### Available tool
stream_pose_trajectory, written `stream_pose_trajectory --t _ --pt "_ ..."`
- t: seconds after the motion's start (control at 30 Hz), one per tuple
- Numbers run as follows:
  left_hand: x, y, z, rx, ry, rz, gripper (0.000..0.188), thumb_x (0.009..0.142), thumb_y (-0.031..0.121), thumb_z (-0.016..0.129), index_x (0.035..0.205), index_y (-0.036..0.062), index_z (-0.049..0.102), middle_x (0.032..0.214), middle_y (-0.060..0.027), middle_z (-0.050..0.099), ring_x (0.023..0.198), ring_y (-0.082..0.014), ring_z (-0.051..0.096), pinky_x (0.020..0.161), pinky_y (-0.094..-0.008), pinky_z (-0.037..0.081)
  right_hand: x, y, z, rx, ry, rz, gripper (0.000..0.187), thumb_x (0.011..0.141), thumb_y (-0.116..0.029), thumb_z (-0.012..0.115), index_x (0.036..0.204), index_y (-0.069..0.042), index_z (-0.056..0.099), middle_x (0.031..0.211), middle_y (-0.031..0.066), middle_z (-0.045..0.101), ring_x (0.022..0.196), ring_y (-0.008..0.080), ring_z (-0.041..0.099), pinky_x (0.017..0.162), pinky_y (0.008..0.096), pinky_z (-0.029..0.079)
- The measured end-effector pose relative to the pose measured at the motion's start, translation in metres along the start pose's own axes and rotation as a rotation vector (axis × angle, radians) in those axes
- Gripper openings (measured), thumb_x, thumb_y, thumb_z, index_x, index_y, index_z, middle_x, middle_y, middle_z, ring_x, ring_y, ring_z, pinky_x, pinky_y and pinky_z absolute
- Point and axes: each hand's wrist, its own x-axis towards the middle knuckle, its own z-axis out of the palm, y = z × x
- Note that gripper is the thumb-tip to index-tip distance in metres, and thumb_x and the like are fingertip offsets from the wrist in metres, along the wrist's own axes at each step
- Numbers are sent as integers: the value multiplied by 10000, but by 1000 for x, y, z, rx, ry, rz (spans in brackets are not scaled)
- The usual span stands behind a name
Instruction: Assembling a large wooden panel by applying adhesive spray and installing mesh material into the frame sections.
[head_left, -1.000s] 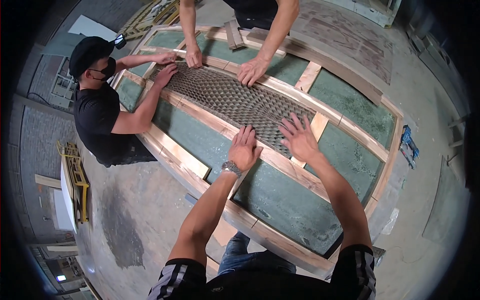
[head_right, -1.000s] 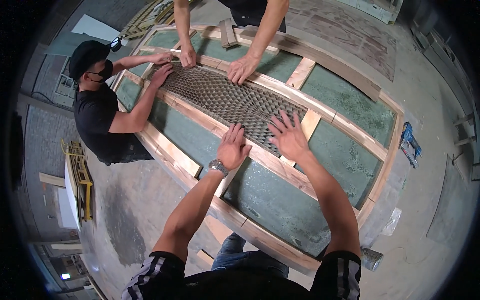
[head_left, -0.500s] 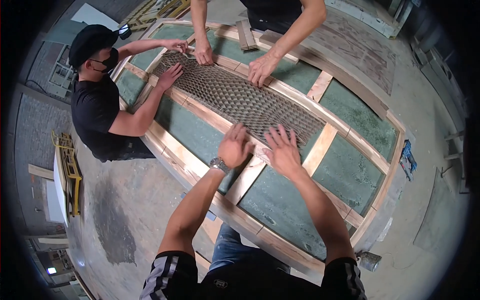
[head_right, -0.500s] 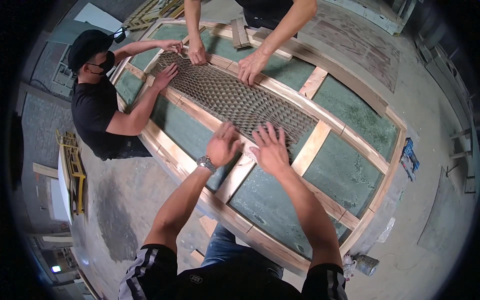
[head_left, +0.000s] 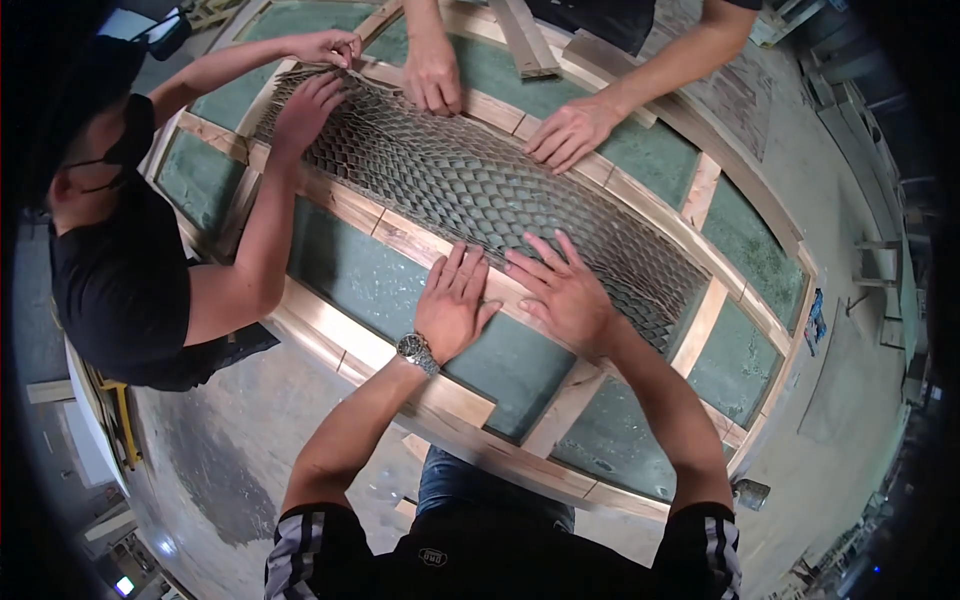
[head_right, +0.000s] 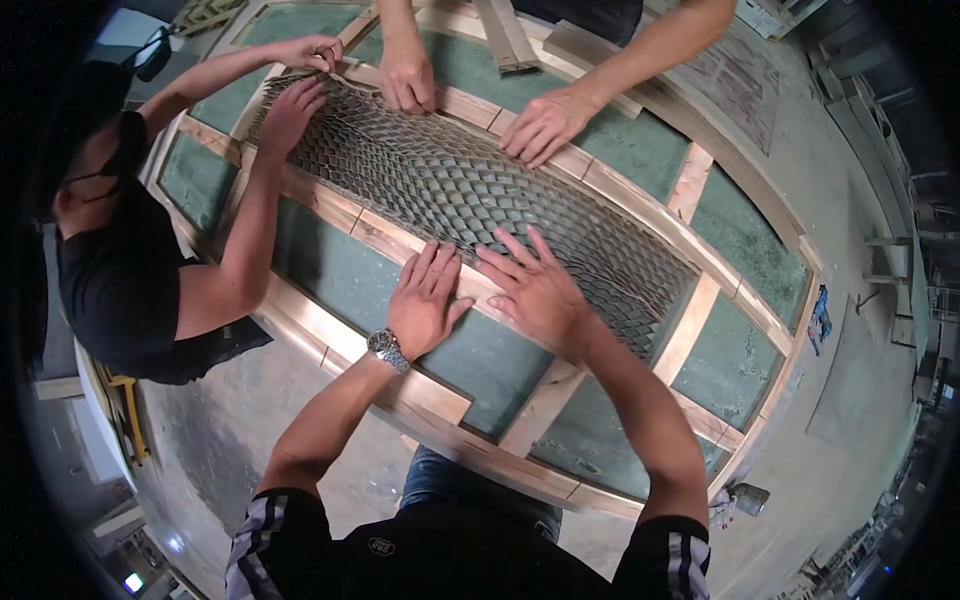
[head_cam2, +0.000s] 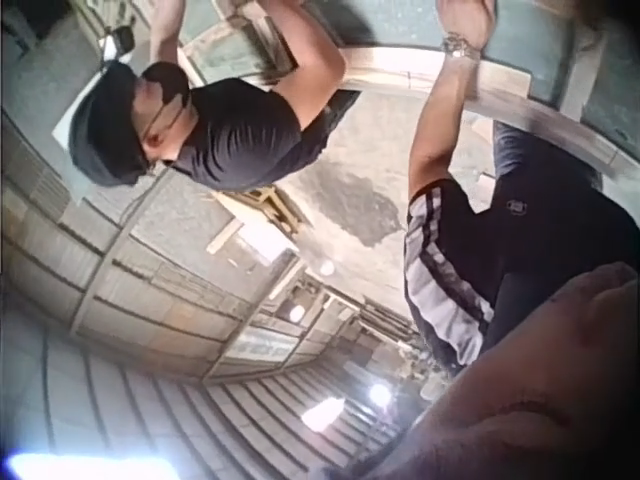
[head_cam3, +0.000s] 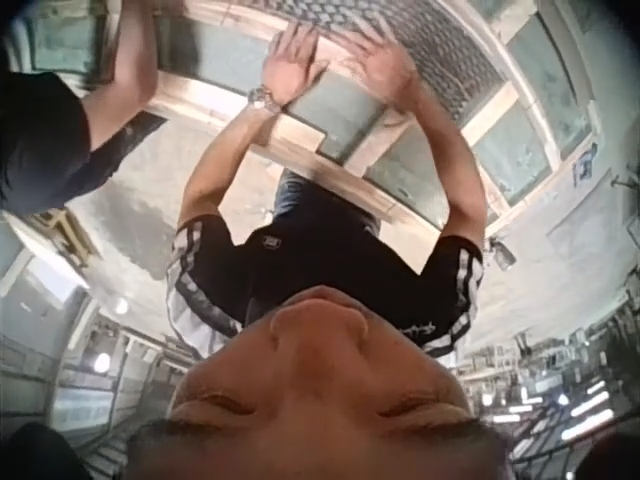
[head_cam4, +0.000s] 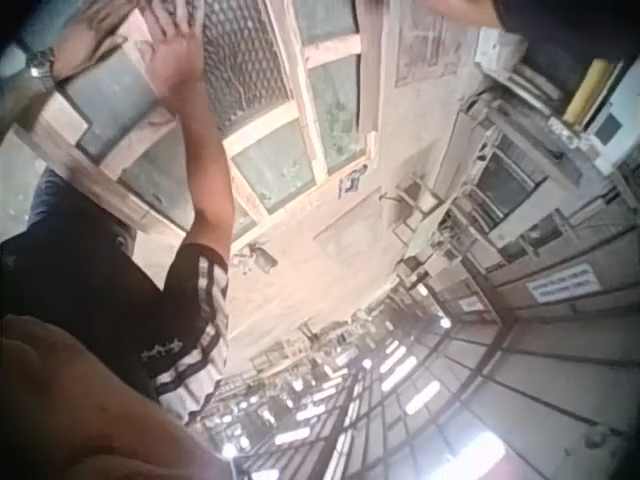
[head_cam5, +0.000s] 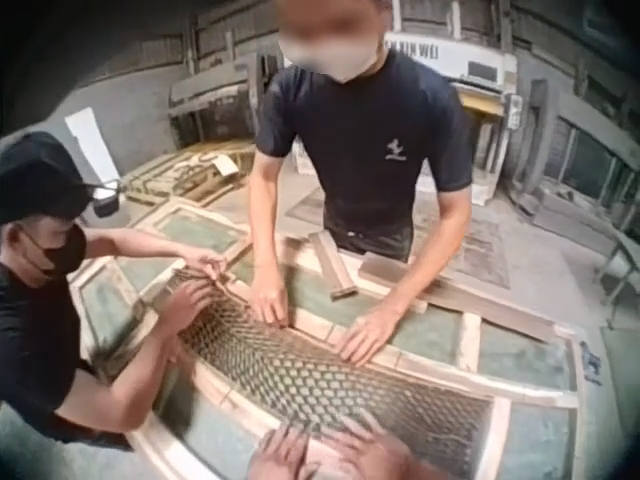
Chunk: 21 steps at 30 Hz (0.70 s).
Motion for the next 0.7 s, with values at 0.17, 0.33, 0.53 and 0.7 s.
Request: stream_pose_trajectory --t 0.17,0.33,0.53,0.7 --pt "-7 -24 -7 -42 -95 87 727 858 373 741 1443 8 510 1570 -160 444 1478 -362 371 1200 -514 312 18 27 3 -198 -142 -22 607 919 -367 582 1508 -253 486 1604 -68 406 1548 273 244 1267 583 117" --pt "-4 -43 -13 -102 -119 130 675 863 343 740 1412 3 542 1553 -165 459 1475 -358 375 1188 -511 325 26 7 3 -218 -156 33 595 933 -374 575 1500 -214 493 1605 -37 407 1545 269 253 1259 594 149" --pt "-6 -60 -17 -163 -105 126 625 863 316 743 1370 -7 572 1500 -157 508 1465 -363 388 1173 -509 341 77 2 15 -76 -131 -67 615 923 -364 606 1500 -185 489 1621 -28 378 1543 253 255 1257 588 161" --pt "2 -72 -27 -217 -97 160 578 885 320 727 1345 2 578 1466 -170 530 1420 -370 441 1140 -520 369 78 20 13 -141 -159 -104 644 934 -397 574 1529 -183 449 1629 -42 365 1548 255 240 1257 585 147"
